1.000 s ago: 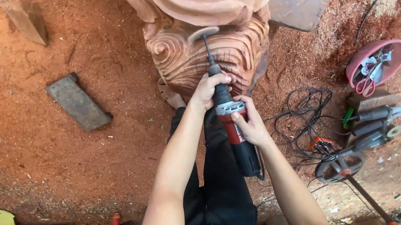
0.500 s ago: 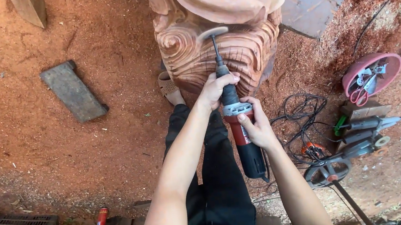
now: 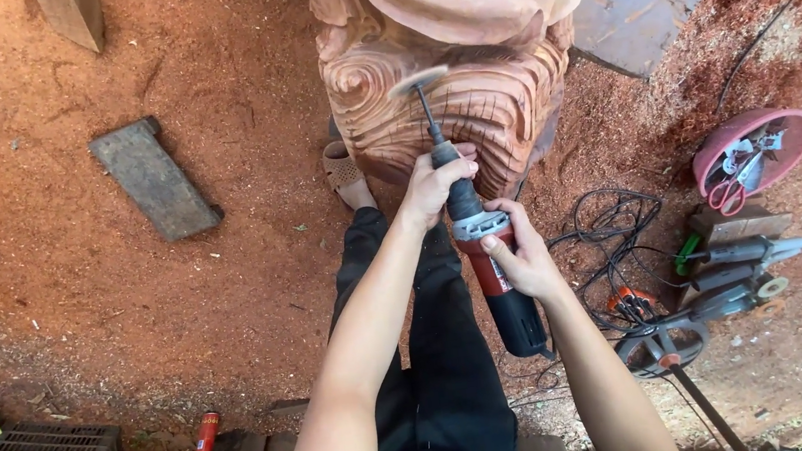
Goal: Sanding a large, intricate wooden sculpture using a handheld power sander to smooth the surface.
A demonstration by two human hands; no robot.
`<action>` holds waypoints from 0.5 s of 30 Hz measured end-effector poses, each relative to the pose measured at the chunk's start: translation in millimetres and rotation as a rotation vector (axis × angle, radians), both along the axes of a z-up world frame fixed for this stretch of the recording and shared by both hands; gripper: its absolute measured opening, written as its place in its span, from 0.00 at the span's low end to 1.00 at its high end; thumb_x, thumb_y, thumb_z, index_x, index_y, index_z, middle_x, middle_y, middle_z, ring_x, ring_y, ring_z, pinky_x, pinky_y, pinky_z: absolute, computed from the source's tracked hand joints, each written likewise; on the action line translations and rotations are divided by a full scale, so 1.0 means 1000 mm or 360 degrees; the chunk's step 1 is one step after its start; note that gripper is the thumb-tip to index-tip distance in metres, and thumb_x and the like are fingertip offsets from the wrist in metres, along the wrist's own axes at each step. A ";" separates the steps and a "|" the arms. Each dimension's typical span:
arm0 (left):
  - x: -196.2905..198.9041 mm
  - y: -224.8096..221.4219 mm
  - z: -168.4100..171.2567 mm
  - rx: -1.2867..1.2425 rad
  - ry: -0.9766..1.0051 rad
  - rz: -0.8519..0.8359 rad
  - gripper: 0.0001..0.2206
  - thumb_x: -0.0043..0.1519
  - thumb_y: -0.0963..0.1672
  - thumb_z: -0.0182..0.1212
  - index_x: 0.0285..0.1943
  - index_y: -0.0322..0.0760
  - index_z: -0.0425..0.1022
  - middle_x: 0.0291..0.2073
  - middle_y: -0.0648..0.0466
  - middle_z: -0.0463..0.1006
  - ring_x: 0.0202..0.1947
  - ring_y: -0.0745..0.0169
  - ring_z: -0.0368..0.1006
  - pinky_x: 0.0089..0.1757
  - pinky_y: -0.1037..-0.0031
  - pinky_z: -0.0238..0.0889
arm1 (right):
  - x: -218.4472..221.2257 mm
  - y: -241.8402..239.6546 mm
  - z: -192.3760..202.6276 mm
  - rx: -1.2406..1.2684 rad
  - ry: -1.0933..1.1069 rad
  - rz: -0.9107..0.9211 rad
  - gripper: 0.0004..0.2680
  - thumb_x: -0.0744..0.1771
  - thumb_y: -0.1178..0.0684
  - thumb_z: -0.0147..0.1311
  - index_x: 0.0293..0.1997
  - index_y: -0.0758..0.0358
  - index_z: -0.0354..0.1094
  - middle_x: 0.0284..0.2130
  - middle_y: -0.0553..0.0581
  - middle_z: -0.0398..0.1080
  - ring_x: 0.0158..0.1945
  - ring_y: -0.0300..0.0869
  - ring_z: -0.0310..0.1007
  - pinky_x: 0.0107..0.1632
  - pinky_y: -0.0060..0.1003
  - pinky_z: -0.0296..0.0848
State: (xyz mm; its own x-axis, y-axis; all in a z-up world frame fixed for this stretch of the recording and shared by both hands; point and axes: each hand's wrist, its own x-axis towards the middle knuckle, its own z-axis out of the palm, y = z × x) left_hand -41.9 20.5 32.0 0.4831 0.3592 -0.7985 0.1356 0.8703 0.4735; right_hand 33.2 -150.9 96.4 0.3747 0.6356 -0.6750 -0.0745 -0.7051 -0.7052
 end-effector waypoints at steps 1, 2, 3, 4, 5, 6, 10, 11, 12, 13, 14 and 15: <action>0.000 0.000 0.000 0.0018 -0.0013 -0.0001 0.14 0.42 0.45 0.75 0.31 0.29 0.82 0.32 0.39 0.82 0.40 0.54 0.78 0.44 0.66 0.69 | 0.000 0.000 0.001 -0.0035 0.0007 0.0009 0.18 0.68 0.45 0.56 0.65 0.52 0.60 0.50 0.75 0.69 0.59 0.69 0.68 0.60 0.63 0.62; -0.001 -0.002 -0.001 0.0018 -0.0014 -0.0001 0.14 0.42 0.45 0.75 0.31 0.29 0.82 0.32 0.39 0.82 0.40 0.54 0.78 0.44 0.66 0.69 | 0.000 0.000 0.002 -0.0035 0.0007 0.0009 0.18 0.68 0.45 0.56 0.65 0.52 0.60 0.50 0.75 0.69 0.59 0.69 0.68 0.60 0.63 0.62; -0.003 -0.004 -0.003 0.0035 -0.0037 0.0020 0.16 0.42 0.45 0.74 0.35 0.27 0.82 0.31 0.38 0.81 0.44 0.51 0.78 0.45 0.66 0.70 | 0.000 0.000 0.004 -0.0059 0.0010 0.0030 0.18 0.68 0.45 0.56 0.65 0.51 0.60 0.51 0.76 0.69 0.58 0.71 0.67 0.60 0.64 0.62; -0.005 -0.006 -0.004 0.0052 -0.0058 0.0043 0.18 0.43 0.45 0.74 0.39 0.26 0.82 0.29 0.38 0.81 0.48 0.48 0.79 0.47 0.65 0.71 | 0.000 0.001 0.005 -0.0083 0.0015 0.0053 0.19 0.67 0.44 0.56 0.65 0.50 0.60 0.51 0.76 0.69 0.58 0.73 0.67 0.59 0.65 0.63; -0.008 -0.011 -0.009 0.0052 -0.0056 0.0045 0.18 0.43 0.45 0.74 0.39 0.26 0.82 0.29 0.38 0.81 0.48 0.48 0.79 0.47 0.65 0.71 | -0.001 0.000 0.006 -0.0084 0.0017 0.0055 0.19 0.67 0.44 0.56 0.65 0.50 0.60 0.51 0.76 0.69 0.58 0.73 0.67 0.59 0.65 0.63; -0.011 -0.015 -0.015 0.0026 -0.0064 0.0055 0.20 0.43 0.44 0.74 0.42 0.24 0.82 0.40 0.33 0.80 0.50 0.44 0.77 0.48 0.62 0.71 | -0.002 -0.001 0.007 -0.0099 0.0022 0.0061 0.19 0.67 0.44 0.56 0.65 0.50 0.59 0.51 0.76 0.70 0.58 0.73 0.67 0.59 0.66 0.63; -0.016 -0.023 -0.026 -0.0016 -0.0056 -0.0019 0.28 0.45 0.45 0.75 0.53 0.23 0.79 0.53 0.29 0.76 0.49 0.48 0.77 0.48 0.61 0.72 | -0.010 -0.003 0.013 -0.0131 0.0033 0.0017 0.20 0.67 0.43 0.56 0.65 0.49 0.59 0.52 0.76 0.69 0.58 0.73 0.67 0.58 0.67 0.63; -0.015 -0.023 -0.027 -0.0016 -0.0059 -0.0023 0.28 0.45 0.45 0.75 0.53 0.23 0.79 0.53 0.29 0.76 0.49 0.48 0.77 0.48 0.61 0.72 | -0.012 -0.007 0.010 -0.0131 0.0031 0.0014 0.20 0.67 0.43 0.56 0.65 0.49 0.59 0.52 0.76 0.69 0.58 0.73 0.67 0.58 0.67 0.63; -0.014 -0.023 -0.028 -0.0017 -0.0056 -0.0068 0.29 0.45 0.45 0.75 0.55 0.22 0.78 0.53 0.28 0.76 0.47 0.48 0.77 0.47 0.61 0.72 | -0.015 -0.011 0.007 -0.0074 -0.0004 -0.0035 0.19 0.67 0.44 0.56 0.65 0.51 0.59 0.51 0.75 0.70 0.57 0.71 0.68 0.58 0.66 0.63; -0.013 -0.022 -0.028 -0.0018 -0.0054 -0.0113 0.30 0.45 0.45 0.75 0.56 0.22 0.77 0.53 0.26 0.76 0.45 0.49 0.78 0.47 0.60 0.72 | -0.018 -0.014 0.003 -0.0017 -0.0039 -0.0084 0.19 0.67 0.44 0.56 0.64 0.52 0.60 0.51 0.74 0.70 0.56 0.69 0.69 0.58 0.64 0.64; -0.011 -0.024 -0.031 -0.0015 -0.0055 -0.0119 0.30 0.45 0.45 0.75 0.56 0.22 0.77 0.53 0.26 0.76 0.45 0.49 0.78 0.47 0.60 0.72 | -0.019 -0.015 0.004 -0.0013 -0.0040 -0.0089 0.19 0.67 0.44 0.56 0.64 0.52 0.60 0.51 0.74 0.70 0.56 0.69 0.69 0.58 0.64 0.64; -0.008 -0.025 -0.033 0.0003 -0.0020 -0.0155 0.29 0.44 0.45 0.75 0.55 0.22 0.78 0.47 0.30 0.78 0.42 0.50 0.78 0.45 0.61 0.73 | -0.020 -0.015 0.004 0.0031 -0.0072 -0.0129 0.18 0.67 0.44 0.55 0.64 0.53 0.60 0.52 0.74 0.69 0.57 0.66 0.69 0.59 0.62 0.63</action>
